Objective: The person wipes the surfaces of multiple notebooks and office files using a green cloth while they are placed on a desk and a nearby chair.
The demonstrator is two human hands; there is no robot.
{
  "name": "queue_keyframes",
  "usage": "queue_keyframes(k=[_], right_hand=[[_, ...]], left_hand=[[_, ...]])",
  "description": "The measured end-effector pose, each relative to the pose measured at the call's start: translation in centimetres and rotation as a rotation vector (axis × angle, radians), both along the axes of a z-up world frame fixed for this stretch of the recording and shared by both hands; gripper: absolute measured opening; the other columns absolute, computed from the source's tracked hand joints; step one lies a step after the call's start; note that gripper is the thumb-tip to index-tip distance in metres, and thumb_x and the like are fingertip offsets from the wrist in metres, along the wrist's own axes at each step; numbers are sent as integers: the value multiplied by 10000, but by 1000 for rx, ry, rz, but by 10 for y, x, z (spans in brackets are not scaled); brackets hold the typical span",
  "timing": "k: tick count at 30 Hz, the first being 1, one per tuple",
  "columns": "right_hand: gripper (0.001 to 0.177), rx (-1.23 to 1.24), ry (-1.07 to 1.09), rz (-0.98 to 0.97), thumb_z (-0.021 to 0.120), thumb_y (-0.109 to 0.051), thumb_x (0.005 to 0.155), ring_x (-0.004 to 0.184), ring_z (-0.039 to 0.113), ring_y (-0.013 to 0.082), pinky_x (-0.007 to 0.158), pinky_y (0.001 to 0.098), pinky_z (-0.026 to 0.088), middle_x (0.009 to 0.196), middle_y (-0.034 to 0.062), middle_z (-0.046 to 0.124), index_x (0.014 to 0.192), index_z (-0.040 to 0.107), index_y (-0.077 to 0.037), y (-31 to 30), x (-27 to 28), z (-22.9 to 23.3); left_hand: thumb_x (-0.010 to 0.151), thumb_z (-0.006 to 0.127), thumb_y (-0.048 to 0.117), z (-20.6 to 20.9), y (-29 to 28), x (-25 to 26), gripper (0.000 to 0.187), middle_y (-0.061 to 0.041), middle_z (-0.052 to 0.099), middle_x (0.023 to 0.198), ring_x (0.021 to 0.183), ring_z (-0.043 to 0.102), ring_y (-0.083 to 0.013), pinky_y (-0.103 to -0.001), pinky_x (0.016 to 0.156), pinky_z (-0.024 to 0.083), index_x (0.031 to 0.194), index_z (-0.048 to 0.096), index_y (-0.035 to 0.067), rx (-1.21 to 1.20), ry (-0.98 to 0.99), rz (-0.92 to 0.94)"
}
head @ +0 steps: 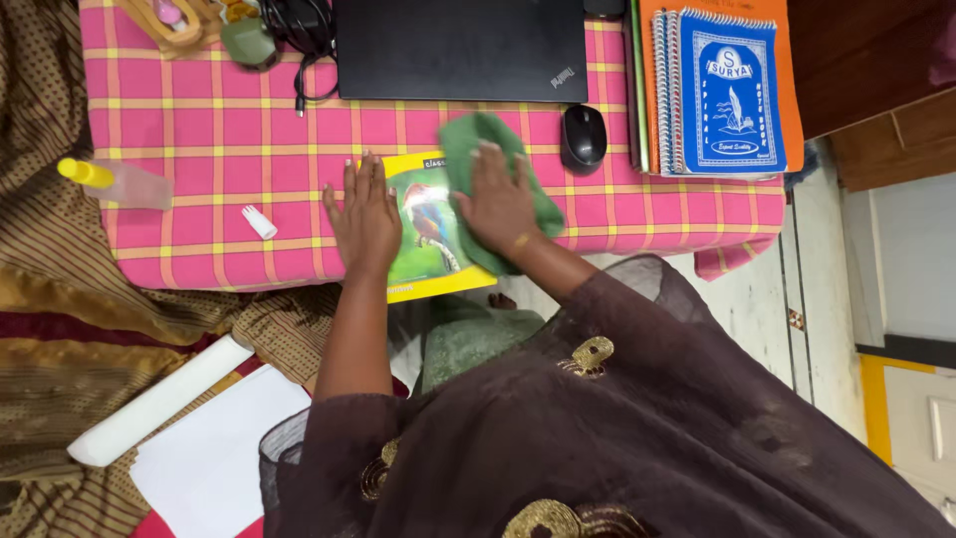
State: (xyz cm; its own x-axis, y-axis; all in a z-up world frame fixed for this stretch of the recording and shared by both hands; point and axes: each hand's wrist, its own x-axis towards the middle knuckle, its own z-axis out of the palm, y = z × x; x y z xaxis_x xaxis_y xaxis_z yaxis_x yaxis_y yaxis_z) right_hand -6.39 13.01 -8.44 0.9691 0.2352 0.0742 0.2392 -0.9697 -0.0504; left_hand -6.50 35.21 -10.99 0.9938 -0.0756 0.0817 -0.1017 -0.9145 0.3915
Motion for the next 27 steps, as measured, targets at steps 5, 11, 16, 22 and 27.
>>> queue_keyframes(k=[5, 11, 16, 22, 27], right_hand=[[718, -144, -3, -55, 394, -482, 1049, 1506, 318, 332, 1176, 628, 192, 1611, 238, 355, 1487, 446, 84, -30, -32, -4], [605, -26, -23, -6, 446, -376, 1053, 1496, 358, 352, 1187, 572, 256, 1613, 227, 392, 1441, 512, 83, -40, -25, -13], [473, 150, 22, 49, 497, -270, 1070, 1487, 397, 369, 1194, 543, 302, 1600, 196, 443, 1398, 540, 68, -50, -26, 6], [543, 430, -38, 155, 494, -278, 1091, 1541, 354, 378, 1246, 498, 296, 1602, 214, 419, 1495, 464, 84, -42, -1, 73], [759, 204, 165, 348, 531, -522, 977, 1537, 238, 377, 1221, 560, 163, 1645, 193, 276, 1533, 366, -32, 5, 29, 86]], left_hand=[[1062, 411, 276, 5, -2, 3, 527, -23, 331, 1664, 1547, 242, -245, -559, 1246, 63, 1558, 439, 103, 4, 28, 18], [1086, 394, 283, 1, -5, 8, 522, -23, 325, 1671, 1555, 228, -271, -632, 1222, 60, 1572, 424, 95, 8, -10, 69], [1052, 390, 273, 3, -10, 24, 556, -38, 295, 1674, 1535, 210, -310, -695, 1167, 59, 1571, 383, 73, 65, -1, 173], [1029, 419, 275, 5, -11, 34, 573, -54, 319, 1646, 1513, 248, -315, -701, 1164, 71, 1569, 379, 87, 53, 4, 226], [1068, 468, 202, -10, 3, 19, 494, -148, 407, 1623, 1528, 329, -351, -602, 1221, 205, 1533, 454, 37, -56, -237, 262]])
